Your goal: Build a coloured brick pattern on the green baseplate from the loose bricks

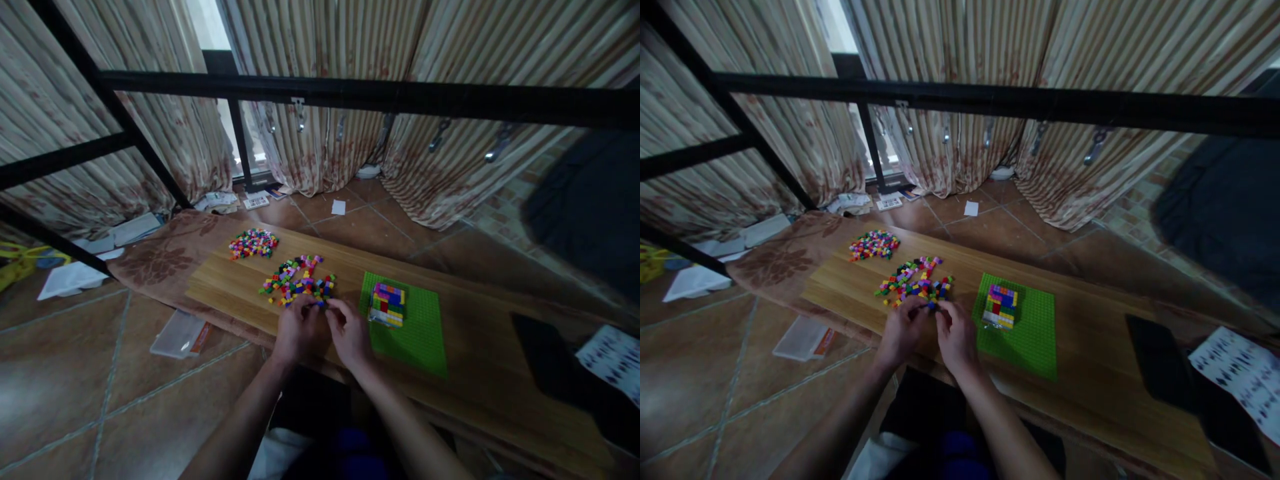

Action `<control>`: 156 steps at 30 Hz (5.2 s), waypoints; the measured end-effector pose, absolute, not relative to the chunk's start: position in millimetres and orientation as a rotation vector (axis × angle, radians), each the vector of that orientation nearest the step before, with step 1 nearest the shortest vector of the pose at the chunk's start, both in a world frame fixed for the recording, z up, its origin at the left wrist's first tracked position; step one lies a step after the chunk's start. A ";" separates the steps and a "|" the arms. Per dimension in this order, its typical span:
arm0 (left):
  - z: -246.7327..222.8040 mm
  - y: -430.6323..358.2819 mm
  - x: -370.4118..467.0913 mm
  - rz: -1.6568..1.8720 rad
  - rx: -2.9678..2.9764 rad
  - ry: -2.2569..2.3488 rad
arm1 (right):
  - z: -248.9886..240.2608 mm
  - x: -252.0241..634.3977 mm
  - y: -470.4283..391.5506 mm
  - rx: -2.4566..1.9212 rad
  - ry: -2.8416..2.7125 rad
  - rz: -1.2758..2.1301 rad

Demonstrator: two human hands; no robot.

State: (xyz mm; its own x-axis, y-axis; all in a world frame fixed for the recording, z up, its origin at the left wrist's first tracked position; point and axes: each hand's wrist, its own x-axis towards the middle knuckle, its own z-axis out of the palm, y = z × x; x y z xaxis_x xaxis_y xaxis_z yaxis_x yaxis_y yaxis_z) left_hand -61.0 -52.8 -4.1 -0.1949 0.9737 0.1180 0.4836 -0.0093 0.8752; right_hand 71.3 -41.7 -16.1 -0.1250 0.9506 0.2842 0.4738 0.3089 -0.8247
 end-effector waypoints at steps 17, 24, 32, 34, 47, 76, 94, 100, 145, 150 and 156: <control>7.5 -43.6 33.8 1.079 1.648 1.395 | -8.7 176.7 -58.0 -1.459 -1.270 0.846; 7.4 -30.9 41.7 1.085 1.976 1.542 | -21.2 215.4 -29.0 -1.555 -1.216 0.701; 1.1 -33.4 49.3 0.894 2.281 1.578 | -28.4 210.7 -16.5 -1.435 -1.336 0.698; 0.6 -33.3 51.2 0.835 2.318 1.589 | -28.8 209.5 -16.3 -1.430 -1.337 0.687; -3.9 -30.5 58.7 0.684 2.471 1.653 | -31.5 202.8 -18.1 -1.462 -1.072 0.794; -6.7 -28.1 61.2 0.609 2.459 1.633 | -23.0 200.2 -7.6 -1.517 -0.704 1.121; 2.7 -48.8 40.1 0.789 2.376 1.653 | -20.3 211.7 -19.1 -1.389 -0.493 1.134; -6.7 -75.9 1.0 0.947 2.181 1.744 | -18.9 207.4 -47.1 -1.445 -0.618 0.971; -38.5 -92.3 -101.7 0.933 2.032 1.972 | -27.2 44.0 9.9 -1.779 -2.152 0.285; -40.3 -91.7 -104.5 0.980 2.030 1.952 | -21.0 40.1 8.1 -1.637 -2.155 0.256; -23.8 -88.1 -99.6 1.182 1.894 1.841 | 3.2 53.6 -15.5 -1.430 -1.968 0.533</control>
State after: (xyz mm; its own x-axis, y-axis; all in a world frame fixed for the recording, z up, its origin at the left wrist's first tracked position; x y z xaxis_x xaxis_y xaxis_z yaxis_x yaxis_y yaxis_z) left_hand -99.6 -88.1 -23.8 -0.1260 0.9202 0.3706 0.7198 -0.1722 0.6724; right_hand 53.6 -15.5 3.2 -0.2036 0.9443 0.2586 0.6848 0.3261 -0.6517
